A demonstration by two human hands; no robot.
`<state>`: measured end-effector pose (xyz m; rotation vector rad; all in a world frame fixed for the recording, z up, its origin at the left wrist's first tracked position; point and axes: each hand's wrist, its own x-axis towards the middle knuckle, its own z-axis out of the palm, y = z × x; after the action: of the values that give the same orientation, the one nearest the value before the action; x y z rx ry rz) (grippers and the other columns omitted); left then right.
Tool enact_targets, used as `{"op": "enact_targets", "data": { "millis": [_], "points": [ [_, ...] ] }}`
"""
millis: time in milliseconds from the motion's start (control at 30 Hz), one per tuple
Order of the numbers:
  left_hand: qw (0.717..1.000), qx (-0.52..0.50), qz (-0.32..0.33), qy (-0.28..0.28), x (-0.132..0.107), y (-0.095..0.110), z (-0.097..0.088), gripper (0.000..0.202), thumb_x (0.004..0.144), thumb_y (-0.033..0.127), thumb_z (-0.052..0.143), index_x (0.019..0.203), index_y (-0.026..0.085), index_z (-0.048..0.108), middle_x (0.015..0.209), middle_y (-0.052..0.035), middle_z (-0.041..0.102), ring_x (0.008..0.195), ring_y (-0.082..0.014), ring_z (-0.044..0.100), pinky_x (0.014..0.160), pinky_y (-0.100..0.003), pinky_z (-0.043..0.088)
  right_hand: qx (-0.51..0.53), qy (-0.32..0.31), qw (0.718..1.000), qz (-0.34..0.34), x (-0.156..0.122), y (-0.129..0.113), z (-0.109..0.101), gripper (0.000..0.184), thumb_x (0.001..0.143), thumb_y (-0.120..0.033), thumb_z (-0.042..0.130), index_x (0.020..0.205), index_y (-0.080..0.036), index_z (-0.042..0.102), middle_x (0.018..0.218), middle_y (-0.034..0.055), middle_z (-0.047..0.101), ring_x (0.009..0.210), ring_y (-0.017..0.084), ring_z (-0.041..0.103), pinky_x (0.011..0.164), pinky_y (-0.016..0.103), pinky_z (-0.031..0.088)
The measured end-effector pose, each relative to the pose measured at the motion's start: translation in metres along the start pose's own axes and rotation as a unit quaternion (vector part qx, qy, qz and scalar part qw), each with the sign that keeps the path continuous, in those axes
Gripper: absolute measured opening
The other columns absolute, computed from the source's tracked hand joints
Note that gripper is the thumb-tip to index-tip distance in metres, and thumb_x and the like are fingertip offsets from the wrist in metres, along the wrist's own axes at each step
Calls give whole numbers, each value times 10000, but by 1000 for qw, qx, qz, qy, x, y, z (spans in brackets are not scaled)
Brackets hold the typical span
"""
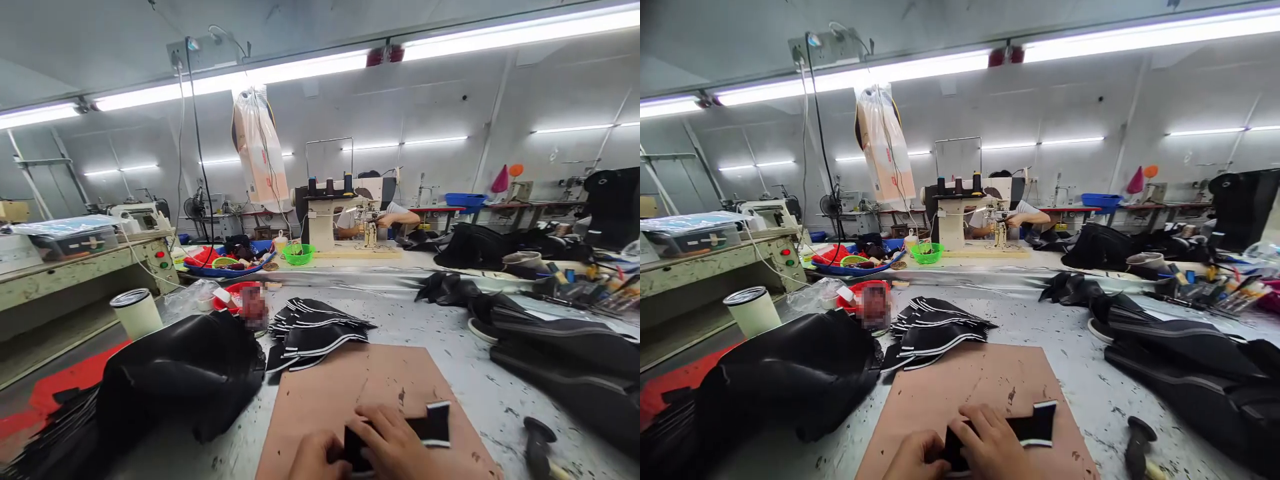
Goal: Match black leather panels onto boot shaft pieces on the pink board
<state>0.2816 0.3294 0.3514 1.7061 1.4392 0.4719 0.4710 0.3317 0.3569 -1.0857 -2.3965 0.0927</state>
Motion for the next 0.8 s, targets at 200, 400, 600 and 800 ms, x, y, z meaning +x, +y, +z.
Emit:
{"op": "enact_targets", "data": {
  "millis": [200, 400, 600, 800],
  "points": [
    [996, -52, -74, -1, 10, 17, -1, 186, 811, 292, 643, 754, 129, 574, 740, 28, 570, 712, -138, 575, 669, -304, 502, 206, 13, 976, 66, -11, -20, 12, 321, 636, -8, 502, 876, -215, 551, 917, 40, 623, 846, 196, 592, 757, 296, 496],
    [982, -132, -130, -26, 8, 19, -4, 148, 869, 272, 574, 922, 134, 565, 717, 34, 558, 579, -87, 540, 546, -238, 487, 226, -13, 969, 102, -8, -20, -1, 319, 617, 14, 489, 838, -207, 554, 931, 42, 602, 894, 192, 573, 791, 279, 469],
    [977, -158, -139, -29, 8, 19, 0, 111, 858, 236, 587, 825, 134, 555, 617, 67, 509, 507, -72, 501, 497, -213, 449, 107, 151, 982, -42, -13, -9, 40, 123, 772, -92, 537, 796, -213, 543, 794, 9, 593, 676, 141, 554, 598, 229, 413],
    [971, -194, -123, -67, 9, 21, -9, 88, 801, 126, 620, 753, 136, 546, 591, 80, 484, 534, -78, 497, 533, -219, 421, 55, 263, 960, -79, -1, -13, 55, 270, 955, -260, 384, 731, -211, 527, 632, -8, 530, 533, 119, 468, 490, 239, 328]
  ]
}}
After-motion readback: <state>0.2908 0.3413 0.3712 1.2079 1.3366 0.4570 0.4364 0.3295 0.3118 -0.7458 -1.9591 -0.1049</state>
